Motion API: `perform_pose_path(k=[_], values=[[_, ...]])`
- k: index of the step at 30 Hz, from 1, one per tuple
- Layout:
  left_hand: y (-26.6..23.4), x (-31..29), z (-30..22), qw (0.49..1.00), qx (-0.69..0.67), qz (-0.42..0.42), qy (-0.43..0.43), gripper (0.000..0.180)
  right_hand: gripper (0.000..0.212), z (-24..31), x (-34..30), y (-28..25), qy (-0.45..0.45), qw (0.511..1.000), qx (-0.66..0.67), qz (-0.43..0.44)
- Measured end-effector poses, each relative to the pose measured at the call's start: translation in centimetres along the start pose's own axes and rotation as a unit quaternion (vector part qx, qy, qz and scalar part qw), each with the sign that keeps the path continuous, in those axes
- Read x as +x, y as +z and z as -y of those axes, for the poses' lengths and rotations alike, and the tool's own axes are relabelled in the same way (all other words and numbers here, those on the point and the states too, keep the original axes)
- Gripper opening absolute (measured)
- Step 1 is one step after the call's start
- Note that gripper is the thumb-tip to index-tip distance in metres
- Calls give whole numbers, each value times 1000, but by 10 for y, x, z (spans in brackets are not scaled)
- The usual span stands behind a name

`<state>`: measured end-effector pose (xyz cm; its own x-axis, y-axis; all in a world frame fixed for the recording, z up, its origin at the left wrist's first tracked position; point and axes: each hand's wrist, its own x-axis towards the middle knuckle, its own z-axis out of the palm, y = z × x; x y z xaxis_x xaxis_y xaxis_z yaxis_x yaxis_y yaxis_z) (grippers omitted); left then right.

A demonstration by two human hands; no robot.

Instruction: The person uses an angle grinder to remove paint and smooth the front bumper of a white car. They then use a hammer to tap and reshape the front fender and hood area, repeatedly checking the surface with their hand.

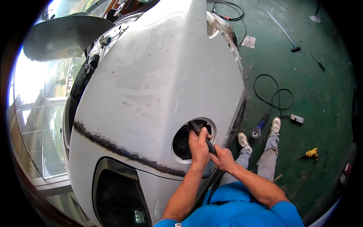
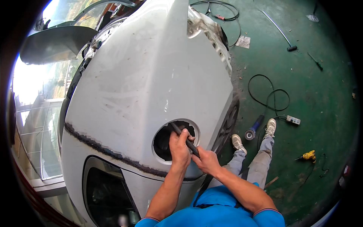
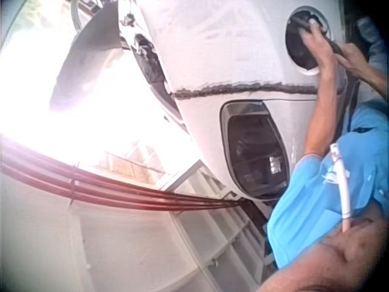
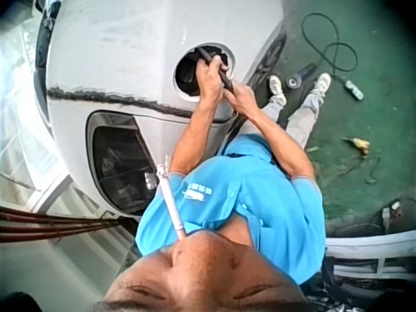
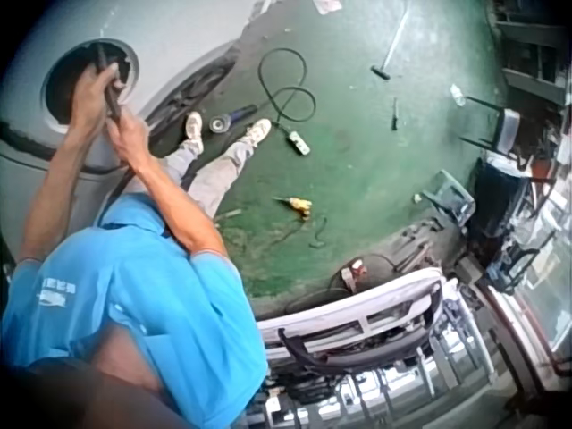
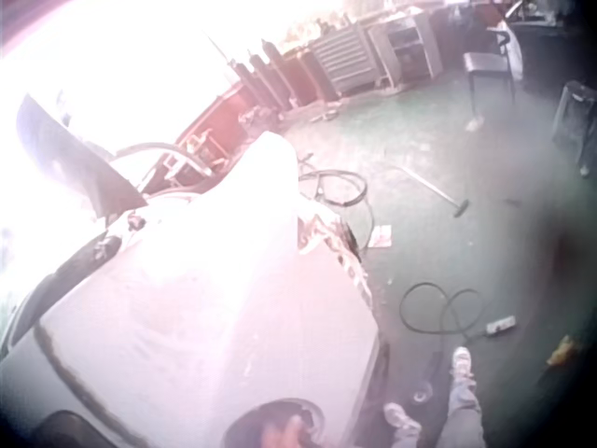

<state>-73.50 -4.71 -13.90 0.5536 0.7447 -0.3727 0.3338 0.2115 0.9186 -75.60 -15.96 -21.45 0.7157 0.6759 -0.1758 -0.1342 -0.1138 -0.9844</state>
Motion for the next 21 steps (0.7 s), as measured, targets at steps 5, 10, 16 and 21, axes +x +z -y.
perform_pose_path(k=[5,10,16,21], values=[[-1,-3,-3,1000,13,-11,6,9,23,5,-2,7,-3,1000,9,3],[-8,2,-3,1000,24,-5,5,12,23,7,1,10,9,1000,16,15],[1,-4,-1,1000,13,-9,3,10,24,5,-5,6,4,1000,14,-10],[0,1,5,1000,3,-3,7,11,24,2,0,-1,12,999,-32,17]])
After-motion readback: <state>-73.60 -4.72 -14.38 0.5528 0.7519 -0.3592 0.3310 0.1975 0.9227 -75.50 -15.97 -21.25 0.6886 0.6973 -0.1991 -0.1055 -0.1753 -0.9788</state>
